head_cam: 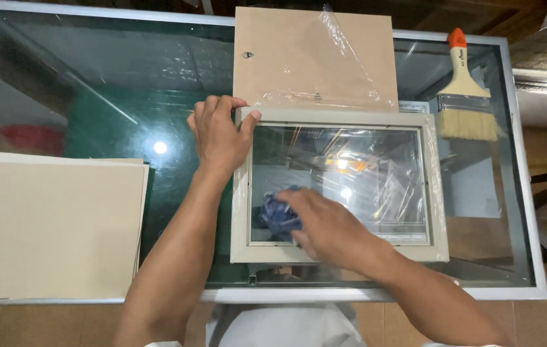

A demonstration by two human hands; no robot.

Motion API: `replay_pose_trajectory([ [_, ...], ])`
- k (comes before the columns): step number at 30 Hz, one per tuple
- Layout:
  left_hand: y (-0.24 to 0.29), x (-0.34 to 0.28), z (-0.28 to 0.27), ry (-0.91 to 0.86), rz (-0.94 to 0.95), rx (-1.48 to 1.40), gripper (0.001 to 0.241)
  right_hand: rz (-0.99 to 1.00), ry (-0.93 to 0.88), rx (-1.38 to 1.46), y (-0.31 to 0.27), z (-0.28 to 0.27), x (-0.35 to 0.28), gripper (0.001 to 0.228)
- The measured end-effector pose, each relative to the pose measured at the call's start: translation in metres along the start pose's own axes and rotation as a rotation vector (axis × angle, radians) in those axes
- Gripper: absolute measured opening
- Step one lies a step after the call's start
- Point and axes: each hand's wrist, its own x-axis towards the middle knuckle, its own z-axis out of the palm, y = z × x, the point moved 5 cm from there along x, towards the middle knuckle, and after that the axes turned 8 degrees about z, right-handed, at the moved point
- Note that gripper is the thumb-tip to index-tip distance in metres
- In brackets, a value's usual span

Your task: Cleaning the glass of a picture frame and preparing to insert a backing board.

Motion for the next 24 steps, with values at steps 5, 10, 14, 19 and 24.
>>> replay_pose_trajectory([
  [5,0.001,-0.001,-0.002,0.020,0.015,-0.005,0.028,0.574,0.271,-0.088,0.112,-0.049,0.008,0.060],
  [10,0.000,0.001,0.002,0.034,0.019,-0.004,0.028,0.673,0.539,-0.196,0.138,-0.074,-0.003,0.050],
  [14,-0.002,-0.002,0.001,0.091,0.040,0.005,0.027,0.499,0.436,-0.200,0.089,-0.031,0.030,0.051],
  [19,-0.012,0.000,0.009,0.097,0.042,0.041,0.015,0.188,0.225,-0.064,0.020,-0.002,0.083,0.048],
  [24,-0.009,0.000,0.003,0.099,0.028,0.006,0.026,0.132,0.238,-0.179,0.023,-0.006,0.090,0.045],
])
